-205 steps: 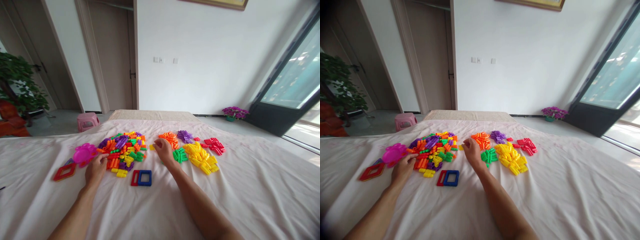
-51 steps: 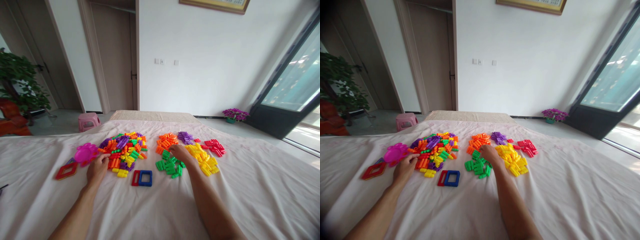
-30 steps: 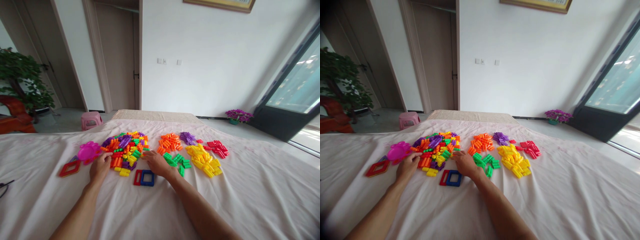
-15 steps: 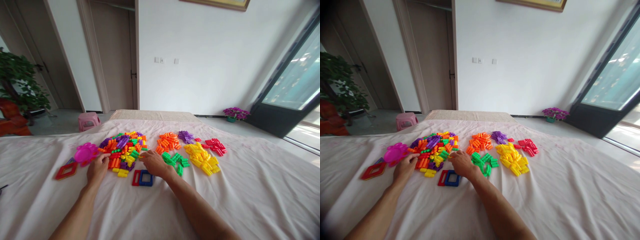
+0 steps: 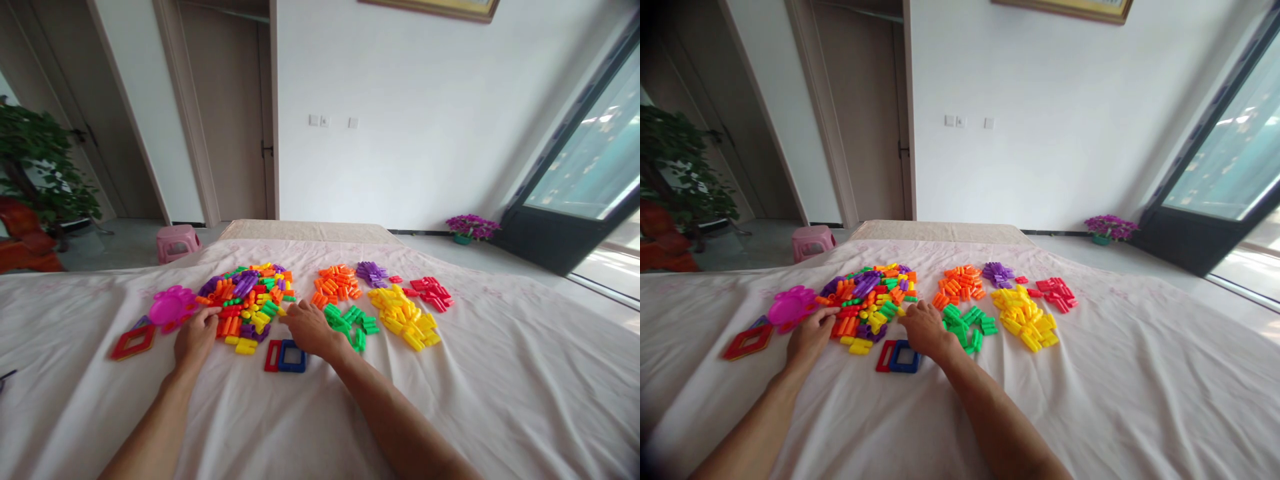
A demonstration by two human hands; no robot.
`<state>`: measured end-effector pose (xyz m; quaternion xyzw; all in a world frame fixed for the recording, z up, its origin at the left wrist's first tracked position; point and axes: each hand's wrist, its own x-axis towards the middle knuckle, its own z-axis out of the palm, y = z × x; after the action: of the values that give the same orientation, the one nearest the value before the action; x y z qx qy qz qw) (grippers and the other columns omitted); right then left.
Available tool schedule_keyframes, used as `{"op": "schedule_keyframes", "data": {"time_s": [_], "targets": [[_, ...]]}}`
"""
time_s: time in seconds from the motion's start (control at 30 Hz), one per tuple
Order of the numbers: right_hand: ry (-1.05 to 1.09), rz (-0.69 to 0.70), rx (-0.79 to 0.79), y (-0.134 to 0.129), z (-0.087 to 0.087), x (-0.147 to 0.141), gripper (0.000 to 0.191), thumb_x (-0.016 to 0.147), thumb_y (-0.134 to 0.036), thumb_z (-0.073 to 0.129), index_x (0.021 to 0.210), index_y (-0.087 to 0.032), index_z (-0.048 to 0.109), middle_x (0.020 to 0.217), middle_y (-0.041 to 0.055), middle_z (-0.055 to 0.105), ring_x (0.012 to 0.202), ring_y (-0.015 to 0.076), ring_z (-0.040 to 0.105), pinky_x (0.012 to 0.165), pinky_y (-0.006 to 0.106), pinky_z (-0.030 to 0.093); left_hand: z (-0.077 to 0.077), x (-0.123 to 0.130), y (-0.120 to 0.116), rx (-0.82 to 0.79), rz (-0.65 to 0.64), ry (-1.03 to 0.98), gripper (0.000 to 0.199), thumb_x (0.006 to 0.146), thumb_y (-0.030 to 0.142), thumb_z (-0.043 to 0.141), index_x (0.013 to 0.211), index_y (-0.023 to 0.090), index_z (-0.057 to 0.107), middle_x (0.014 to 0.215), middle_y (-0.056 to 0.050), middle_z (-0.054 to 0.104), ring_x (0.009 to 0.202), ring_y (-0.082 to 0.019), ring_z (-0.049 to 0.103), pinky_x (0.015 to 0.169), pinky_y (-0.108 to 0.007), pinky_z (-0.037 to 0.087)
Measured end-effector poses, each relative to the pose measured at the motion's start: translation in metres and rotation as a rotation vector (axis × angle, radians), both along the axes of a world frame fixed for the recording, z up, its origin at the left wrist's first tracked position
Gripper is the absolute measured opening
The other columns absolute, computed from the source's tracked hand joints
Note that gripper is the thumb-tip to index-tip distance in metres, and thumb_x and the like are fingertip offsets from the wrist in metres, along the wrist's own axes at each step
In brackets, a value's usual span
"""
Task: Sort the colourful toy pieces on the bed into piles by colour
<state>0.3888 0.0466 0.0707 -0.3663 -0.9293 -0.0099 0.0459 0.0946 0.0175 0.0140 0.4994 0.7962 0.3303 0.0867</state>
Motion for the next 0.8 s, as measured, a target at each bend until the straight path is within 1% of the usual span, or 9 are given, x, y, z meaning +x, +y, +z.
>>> {"op": "schedule_keyframes", "data": {"time_s": [0.13, 0.23, 0.3, 0.4, 0.5, 0.6, 0.7, 0.8], "targets": [[0.050, -0.017, -0.042, 0.002, -0.003, 0.001, 0.034, 0.090, -0.019, 0.052, 0.118, -0.028, 0.070, 0.114, 0.0083, 0.065, 0.109, 0.0251, 0.053, 0.090, 0.037, 0.045, 0.001, 0.000, 0.000, -0.002, 0.001, -0.015, 0.039, 0.090, 0.035, 0.044, 0.116, 0.024, 0.072, 0.123, -0.008, 0.072, 0.114, -0.027, 0.065, 0.093, -0.036, 0.050], [0.149, -0.094, -0.068, 0.005, -0.001, 0.003, 0.029, 0.091, -0.020, 0.054, 0.113, -0.026, 0.071, 0.111, 0.0069, 0.069, 0.109, 0.0231, 0.056, 0.088, 0.032, 0.044, 0.002, 0.001, -0.001, -0.004, 0.004, -0.018, 0.039, 0.090, 0.036, 0.044, 0.115, 0.024, 0.072, 0.122, -0.008, 0.073, 0.113, -0.027, 0.066, 0.092, -0.036, 0.050], [0.226, -0.179, -0.062, 0.008, 0.005, 0.008, 0.026, 0.092, -0.023, 0.053, 0.112, -0.025, 0.070, 0.109, 0.0058, 0.071, 0.106, 0.0219, 0.059, 0.082, 0.029, 0.044, 0.003, 0.002, -0.002, -0.002, 0.003, -0.015, 0.039, 0.090, 0.036, 0.045, 0.115, 0.024, 0.072, 0.121, -0.008, 0.073, 0.111, -0.028, 0.066, 0.090, -0.036, 0.051], [0.304, -0.333, -0.044, 0.015, 0.024, 0.024, 0.025, 0.096, -0.027, 0.048, 0.113, -0.024, 0.067, 0.106, 0.0051, 0.073, 0.099, 0.0202, 0.064, 0.075, 0.027, 0.043, 0.003, 0.002, -0.002, 0.002, 0.003, -0.011, 0.039, 0.090, 0.037, 0.045, 0.115, 0.023, 0.072, 0.120, -0.008, 0.073, 0.108, -0.028, 0.067, 0.086, -0.036, 0.051], [0.340, -0.481, -0.032, 0.024, 0.049, 0.052, 0.027, 0.098, -0.027, 0.044, 0.111, -0.023, 0.067, 0.104, 0.0060, 0.074, 0.095, 0.0192, 0.067, 0.075, 0.025, 0.041, 0.002, 0.001, -0.001, -0.001, 0.006, -0.006, 0.039, 0.090, 0.037, 0.045, 0.115, 0.024, 0.072, 0.119, -0.008, 0.074, 0.106, -0.029, 0.067, 0.085, -0.036, 0.051], [0.348, -0.658, -0.007, 0.032, 0.068, 0.091, 0.027, 0.095, -0.025, 0.046, 0.106, -0.022, 0.070, 0.100, 0.0070, 0.075, 0.094, 0.0206, 0.067, 0.074, 0.026, 0.041, -0.001, -0.002, 0.000, 0.000, -0.002, -0.008, 0.040, 0.090, 0.037, 0.045, 0.115, 0.024, 0.072, 0.119, -0.008, 0.073, 0.107, -0.029, 0.067, 0.085, -0.036, 0.051], [0.338, -0.871, 0.024, 0.036, 0.079, 0.132, 0.026, 0.090, -0.025, 0.050, 0.103, -0.023, 0.072, 0.102, 0.0085, 0.074, 0.096, 0.0242, 0.067, 0.073, 0.028, 0.042, -0.003, -0.005, 0.002, -0.017, 0.000, -0.003, 0.040, 0.090, 0.038, 0.045, 0.116, 0.025, 0.072, 0.120, -0.009, 0.073, 0.107, -0.029, 0.067, 0.084, -0.037, 0.051], [0.324, -1.051, 0.008, 0.035, 0.083, 0.167, 0.027, 0.086, -0.026, 0.052, 0.103, -0.024, 0.073, 0.104, 0.0107, 0.074, 0.099, 0.0280, 0.067, 0.071, 0.030, 0.043, -0.005, -0.006, 0.002, -0.018, -0.004, 0.010, 0.040, 0.090, 0.038, 0.044, 0.117, 0.025, 0.071, 0.121, -0.009, 0.073, 0.108, -0.029, 0.067, 0.083, -0.037, 0.051]]}}
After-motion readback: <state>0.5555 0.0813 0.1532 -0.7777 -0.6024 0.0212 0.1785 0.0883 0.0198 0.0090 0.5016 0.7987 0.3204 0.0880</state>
